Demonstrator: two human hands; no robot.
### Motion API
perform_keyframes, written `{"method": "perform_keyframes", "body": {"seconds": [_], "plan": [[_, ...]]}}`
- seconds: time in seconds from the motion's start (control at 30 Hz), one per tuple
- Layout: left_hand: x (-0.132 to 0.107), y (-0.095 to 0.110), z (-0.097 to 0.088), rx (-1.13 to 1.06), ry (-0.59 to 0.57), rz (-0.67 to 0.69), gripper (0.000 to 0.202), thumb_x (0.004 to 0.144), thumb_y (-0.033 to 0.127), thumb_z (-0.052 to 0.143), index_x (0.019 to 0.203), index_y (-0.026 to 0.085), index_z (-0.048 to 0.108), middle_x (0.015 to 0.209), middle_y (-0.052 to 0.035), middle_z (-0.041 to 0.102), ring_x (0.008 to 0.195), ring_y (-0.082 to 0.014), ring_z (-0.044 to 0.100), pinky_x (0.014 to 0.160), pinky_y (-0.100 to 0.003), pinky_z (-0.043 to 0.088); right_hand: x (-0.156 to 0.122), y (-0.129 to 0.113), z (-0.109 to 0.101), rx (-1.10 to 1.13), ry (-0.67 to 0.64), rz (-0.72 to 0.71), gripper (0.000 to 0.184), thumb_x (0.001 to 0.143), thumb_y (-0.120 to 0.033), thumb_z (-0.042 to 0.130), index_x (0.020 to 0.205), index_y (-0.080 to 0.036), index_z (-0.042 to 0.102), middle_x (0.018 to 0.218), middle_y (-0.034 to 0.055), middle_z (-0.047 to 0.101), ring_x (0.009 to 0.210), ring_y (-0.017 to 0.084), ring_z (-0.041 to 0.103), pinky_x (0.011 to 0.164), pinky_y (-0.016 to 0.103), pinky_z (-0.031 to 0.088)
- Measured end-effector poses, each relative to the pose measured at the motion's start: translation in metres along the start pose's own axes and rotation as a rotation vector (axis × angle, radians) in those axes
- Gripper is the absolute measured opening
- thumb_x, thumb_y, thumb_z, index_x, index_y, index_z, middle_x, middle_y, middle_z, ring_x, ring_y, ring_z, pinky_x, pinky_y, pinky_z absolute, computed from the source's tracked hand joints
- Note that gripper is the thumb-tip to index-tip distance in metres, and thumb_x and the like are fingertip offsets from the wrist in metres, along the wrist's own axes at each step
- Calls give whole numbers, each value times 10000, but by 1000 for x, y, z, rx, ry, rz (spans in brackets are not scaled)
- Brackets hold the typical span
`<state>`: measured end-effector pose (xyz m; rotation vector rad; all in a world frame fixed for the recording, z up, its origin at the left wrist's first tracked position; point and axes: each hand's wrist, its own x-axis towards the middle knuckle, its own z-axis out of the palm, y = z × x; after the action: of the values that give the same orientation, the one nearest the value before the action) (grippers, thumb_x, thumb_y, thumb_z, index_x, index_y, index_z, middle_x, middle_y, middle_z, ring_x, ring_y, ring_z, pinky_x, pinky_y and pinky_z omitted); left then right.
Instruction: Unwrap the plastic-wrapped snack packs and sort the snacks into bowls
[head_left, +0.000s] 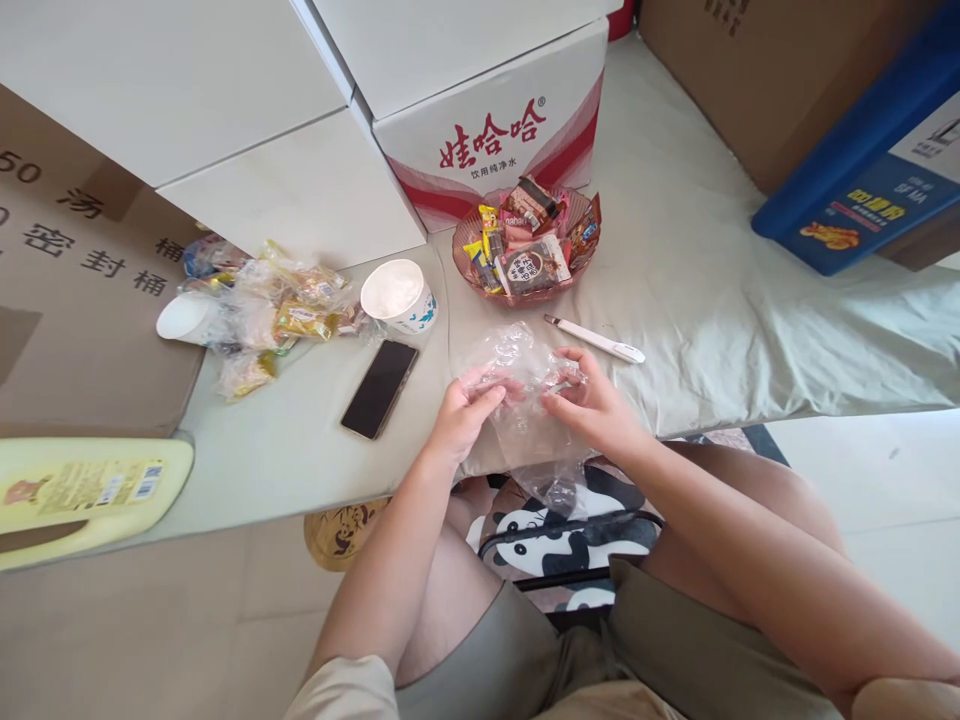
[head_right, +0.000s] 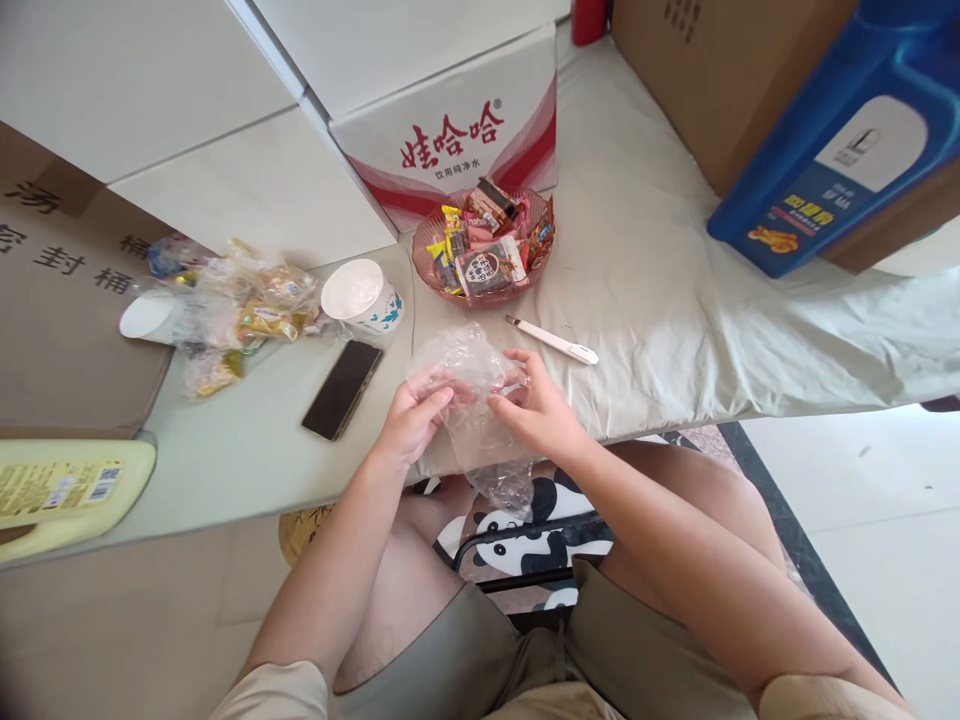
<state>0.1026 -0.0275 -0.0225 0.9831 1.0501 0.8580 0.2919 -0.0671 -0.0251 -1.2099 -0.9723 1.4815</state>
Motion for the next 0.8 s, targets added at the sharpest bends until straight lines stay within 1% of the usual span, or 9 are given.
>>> {"method": "perform_keyframes", "body": {"seconds": [0.07, 0.1, 0.2, 0.27, 0.4, 0.6, 0.8], "plan": [[0, 1, -1, -6, 18, 12, 442, 655, 401, 850, 975, 196, 625, 873, -42, 780, 739, -188, 747, 739, -309, 576, 2, 1, -1, 29, -15, 50, 587, 717, -362, 724, 1201, -278, 403, 892, -32, 609, 670, 141, 640, 612, 296, 503], [0, 2, -2, -11, 13, 8, 445, 659, 388, 843, 996, 204, 618, 875, -34, 778, 714, -181, 743, 723, -306, 575, 2, 1, -1, 25, -35, 64, 553, 722, -367, 723, 1180, -268, 429, 868, -32, 615, 680, 146, 649, 621, 297, 507], [-1, 3, -4, -9, -16, -4, 461, 677, 364, 818, 1050, 214, 593, 880, -25, 775, 675, -168, 734, 693, -293, 568, 3, -2, -2, -36, -140, 77, 363, 759, -388, 691, 1042, -232, 523, 752, -35, 626, 658, 150, 647, 635, 303, 504], [-1, 2, -5, 6, -24, -8, 463, 693, 352, 802, 1076, 215, 579, 879, -21, 773, 664, -158, 729, 683, -283, 563, 2, -5, -2, -83, -178, 65, 267, 784, -389, 657, 969, -227, 553, 670, -40, 618, 624, 153, 628, 632, 310, 497], [-1, 2, -4, 59, -9, -17, 466, 722, 358, 774, 1107, 211, 556, 838, -1, 763, 638, -140, 715, 653, -256, 543, 0, -10, -2, -148, -141, 21, 194, 803, -387, 617, 913, -233, 571, 598, -43, 605, 587, 156, 584, 611, 314, 477], [-1, 6, 0, 126, 11, -23, 432, 733, 395, 744, 1065, 187, 564, 723, 3, 738, 609, -155, 697, 629, -265, 527, 1, -11, -3, -142, -91, 36, 217, 780, -417, 616, 888, -232, 577, 587, -42, 586, 574, 149, 561, 611, 310, 462], [-2, 5, 0, 130, 10, -14, 390, 727, 380, 740, 1025, 187, 579, 702, 14, 722, 600, -144, 679, 632, -261, 519, 1, -10, -4, -136, -89, 36, 215, 775, -418, 625, 881, -237, 580, 615, -38, 578, 590, 156, 575, 622, 320, 472]]}}
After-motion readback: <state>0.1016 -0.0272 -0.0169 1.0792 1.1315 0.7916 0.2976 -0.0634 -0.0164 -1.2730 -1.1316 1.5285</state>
